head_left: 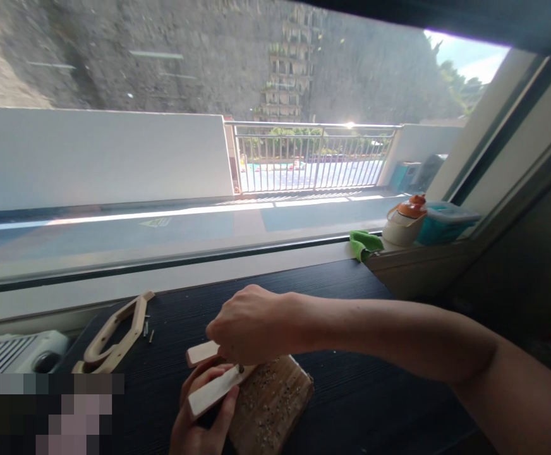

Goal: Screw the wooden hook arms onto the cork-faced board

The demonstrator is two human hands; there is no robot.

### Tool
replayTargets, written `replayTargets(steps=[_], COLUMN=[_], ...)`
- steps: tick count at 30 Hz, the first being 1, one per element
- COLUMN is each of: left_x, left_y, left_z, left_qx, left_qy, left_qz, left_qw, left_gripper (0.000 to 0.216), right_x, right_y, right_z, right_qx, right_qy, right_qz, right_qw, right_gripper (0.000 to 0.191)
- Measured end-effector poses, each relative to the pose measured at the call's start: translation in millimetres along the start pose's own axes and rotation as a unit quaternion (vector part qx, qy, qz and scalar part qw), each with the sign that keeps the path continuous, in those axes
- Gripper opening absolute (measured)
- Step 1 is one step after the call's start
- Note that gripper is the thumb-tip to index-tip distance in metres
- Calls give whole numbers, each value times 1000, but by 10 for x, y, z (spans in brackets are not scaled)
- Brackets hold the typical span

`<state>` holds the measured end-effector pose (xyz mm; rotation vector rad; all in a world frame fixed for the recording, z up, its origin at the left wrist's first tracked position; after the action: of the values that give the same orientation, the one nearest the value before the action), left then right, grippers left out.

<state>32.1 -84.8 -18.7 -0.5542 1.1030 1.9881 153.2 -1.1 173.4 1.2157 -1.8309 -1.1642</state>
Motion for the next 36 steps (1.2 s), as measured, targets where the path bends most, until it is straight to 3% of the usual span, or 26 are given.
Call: replayTargets(steps=[9,18,22,29,36], left_x=[-1,56,33,13,51], left_y=[-9,-8,-14,-8,-22], left_z=[26,-31,-13,5,-10], left_qx=[-10,22,1,-9,5], left_qy=[-7,8,-23,-15,-14], left_qz=[31,7,7,14,10], left_qw=[999,1000,1000,1000,1000], left_gripper=[21,26,25,21,26], right_x=[84,-32,-21,56,2], right_y=[83,-8,-15,81,31], right_z=[-97,-23,-23,-106,-24], right_qx=[53,32,18,49,49], right_qy=[58,13,-5,57,40], right_qz=[-18,9,4,-40,-14], right_qw=[997,999,1000,996,998], right_gripper=[19,24,24,19,19])
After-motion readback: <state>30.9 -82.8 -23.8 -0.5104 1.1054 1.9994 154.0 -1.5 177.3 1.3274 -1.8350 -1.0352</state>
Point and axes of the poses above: each hand's wrist, its own z-axis towards the middle knuckle, its own y-axis out of the back of the hand, x = y × z, the point moved 2 cm from there along z, towards the middle knuckle, and after that the axes turned 11 degrees about x, right-handed, at the moved point
